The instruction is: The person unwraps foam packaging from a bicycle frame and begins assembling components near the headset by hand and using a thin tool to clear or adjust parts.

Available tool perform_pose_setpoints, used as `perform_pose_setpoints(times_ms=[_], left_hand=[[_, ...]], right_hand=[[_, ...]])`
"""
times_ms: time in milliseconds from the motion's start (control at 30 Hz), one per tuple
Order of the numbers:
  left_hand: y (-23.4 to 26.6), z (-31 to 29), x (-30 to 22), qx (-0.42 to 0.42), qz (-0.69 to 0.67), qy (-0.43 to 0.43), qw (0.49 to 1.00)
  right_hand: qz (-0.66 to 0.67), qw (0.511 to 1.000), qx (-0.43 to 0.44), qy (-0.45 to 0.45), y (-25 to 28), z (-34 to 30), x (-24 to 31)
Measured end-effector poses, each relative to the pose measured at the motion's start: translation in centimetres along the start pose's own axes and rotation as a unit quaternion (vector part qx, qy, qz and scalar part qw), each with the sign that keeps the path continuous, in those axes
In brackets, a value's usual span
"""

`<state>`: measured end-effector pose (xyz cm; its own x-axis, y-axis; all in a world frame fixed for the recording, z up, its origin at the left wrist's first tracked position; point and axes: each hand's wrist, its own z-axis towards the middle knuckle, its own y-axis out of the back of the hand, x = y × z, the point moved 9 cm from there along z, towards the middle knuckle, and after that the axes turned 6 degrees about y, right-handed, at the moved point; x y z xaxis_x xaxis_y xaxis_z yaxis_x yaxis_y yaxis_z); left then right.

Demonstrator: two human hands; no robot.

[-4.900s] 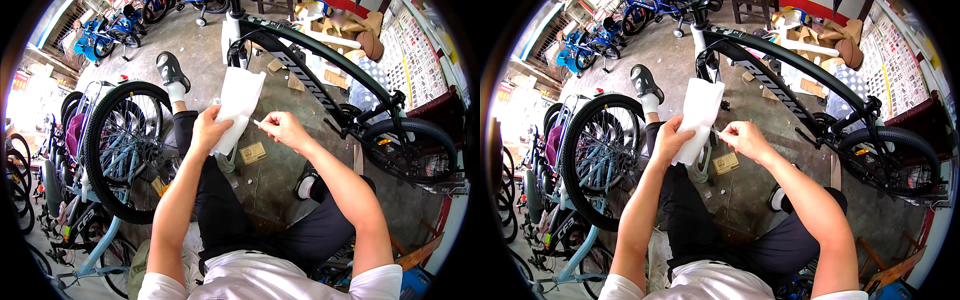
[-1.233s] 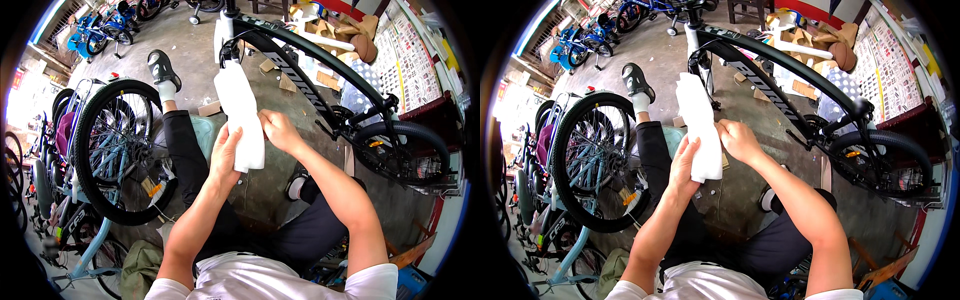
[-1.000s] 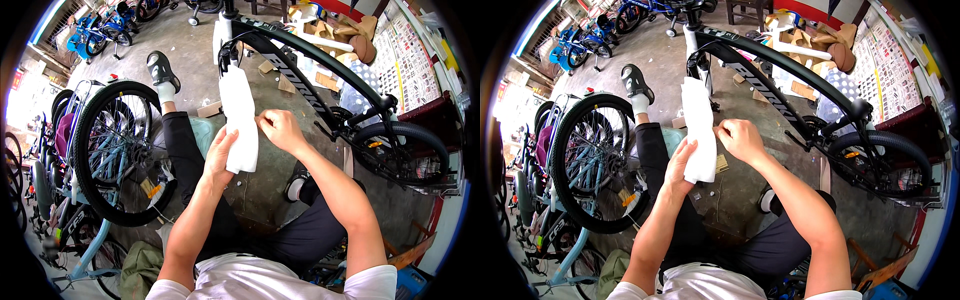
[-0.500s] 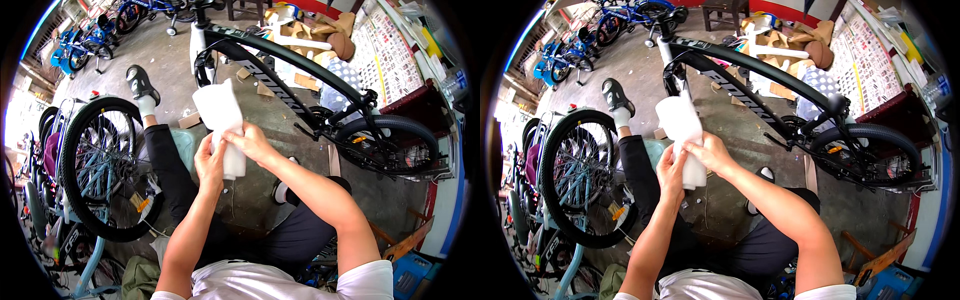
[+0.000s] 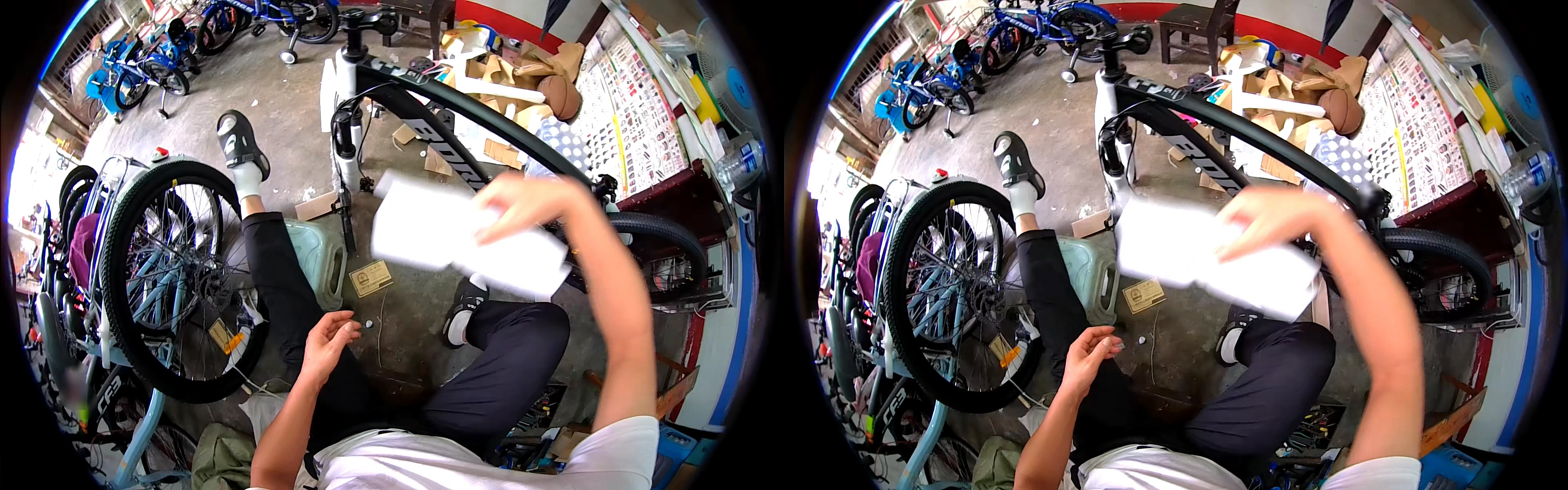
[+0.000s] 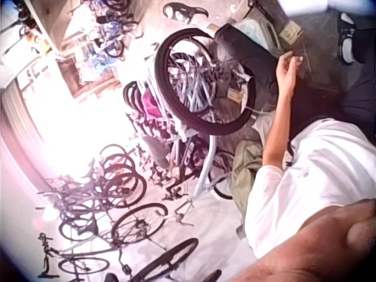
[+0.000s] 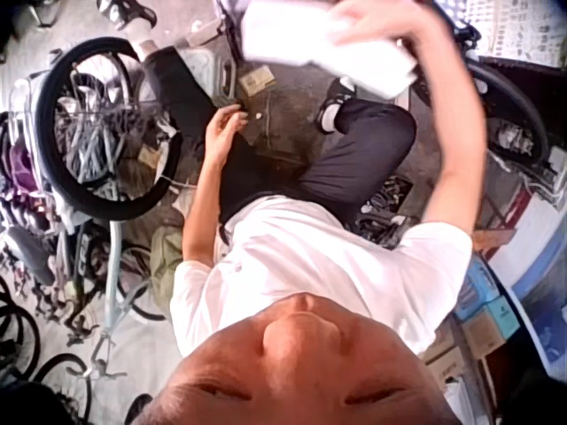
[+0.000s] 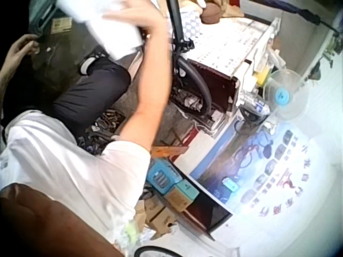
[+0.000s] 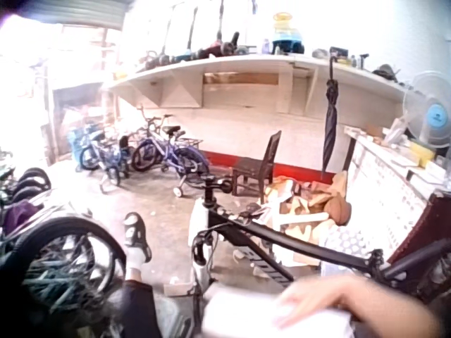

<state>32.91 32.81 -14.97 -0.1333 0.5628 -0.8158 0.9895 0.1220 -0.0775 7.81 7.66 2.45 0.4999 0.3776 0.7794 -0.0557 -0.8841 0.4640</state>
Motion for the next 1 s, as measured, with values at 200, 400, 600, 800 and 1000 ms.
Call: perform_pose_setpoints(times_ms=[200,400,600,800,1000], left_hand=[[1.5,0.9,1.2,-0.047,-0.020,0.035,0.998],[2.8,0.2,1.1,-0.066,-0.010,0.032,0.997],[1.8,2.7,3.8,-0.065,-0.008,0.022,0.998],[-5.7,4.8,7.1,0.022,0.359,-0.047,0.932],[-14.6,4.3,18.0,0.218,0.586,0.090,0.775]], right_hand=[[0.219,0.644,-0.722,-0.128,24.9,-21.4,-16.9],[0.175,0.624,-0.761,0.035,17.7,-13.7,-8.7],[0.249,0.737,-0.622,0.088,4.9,-4.8,-3.7],[0.296,0.798,-0.524,0.021,-0.3,-1.3,-6.0],[0.062,0.809,-0.584,-0.043,2.1,-0.8,-5.9]])
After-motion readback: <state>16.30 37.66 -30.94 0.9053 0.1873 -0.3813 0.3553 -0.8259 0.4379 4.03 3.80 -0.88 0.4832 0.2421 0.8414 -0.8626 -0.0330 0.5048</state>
